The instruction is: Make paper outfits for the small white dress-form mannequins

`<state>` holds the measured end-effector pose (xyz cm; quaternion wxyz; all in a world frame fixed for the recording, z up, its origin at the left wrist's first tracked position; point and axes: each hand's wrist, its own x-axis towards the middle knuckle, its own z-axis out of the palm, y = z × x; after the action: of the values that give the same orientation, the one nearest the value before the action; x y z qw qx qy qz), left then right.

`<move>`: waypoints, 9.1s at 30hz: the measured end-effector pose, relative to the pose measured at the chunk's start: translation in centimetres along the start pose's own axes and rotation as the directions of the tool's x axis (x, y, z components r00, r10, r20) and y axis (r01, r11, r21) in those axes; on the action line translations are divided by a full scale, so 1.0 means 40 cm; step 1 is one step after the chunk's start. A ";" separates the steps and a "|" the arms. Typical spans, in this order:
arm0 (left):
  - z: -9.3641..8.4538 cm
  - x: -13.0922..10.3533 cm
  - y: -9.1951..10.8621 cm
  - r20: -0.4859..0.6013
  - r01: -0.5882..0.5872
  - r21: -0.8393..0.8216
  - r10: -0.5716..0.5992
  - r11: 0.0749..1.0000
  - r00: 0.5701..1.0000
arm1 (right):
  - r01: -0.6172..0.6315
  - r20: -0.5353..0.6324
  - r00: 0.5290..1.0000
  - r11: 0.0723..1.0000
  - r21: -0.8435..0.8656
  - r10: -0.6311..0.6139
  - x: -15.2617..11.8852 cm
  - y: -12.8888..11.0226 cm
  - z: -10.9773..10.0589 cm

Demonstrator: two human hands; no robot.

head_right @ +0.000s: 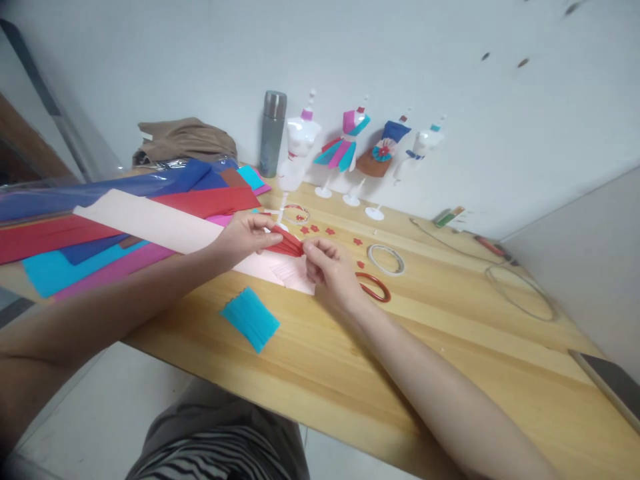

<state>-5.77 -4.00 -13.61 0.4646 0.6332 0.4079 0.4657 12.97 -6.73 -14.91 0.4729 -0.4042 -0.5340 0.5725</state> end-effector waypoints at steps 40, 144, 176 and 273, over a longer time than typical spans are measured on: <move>0.062 -0.053 -0.020 0.180 -0.054 0.253 0.008 0.966 0.984 | 0.282 -0.188 0.935 0.952 -0.117 -0.300 -0.055 0.102 -0.056; 0.084 -0.056 -0.037 -0.028 0.137 -0.116 -0.141 0.984 0.990 | 0.262 -0.274 0.913 0.950 -0.170 -0.301 -0.054 0.114 -0.063; 0.049 -0.031 -0.103 0.136 -0.536 0.555 0.566 0.637 0.813 | 0.246 -0.281 0.867 0.844 -0.476 -0.411 -0.036 0.138 -0.074; 0.082 -0.048 -0.096 0.028 -0.228 0.226 0.228 0.947 0.973 | 0.245 -0.286 0.878 0.872 -0.423 -0.385 -0.036 0.126 -0.065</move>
<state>-3.37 -5.59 -18.18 0.3321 0.7256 0.3823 0.4658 15.25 -7.46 -20.25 0.5652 -0.4909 -0.5965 0.2894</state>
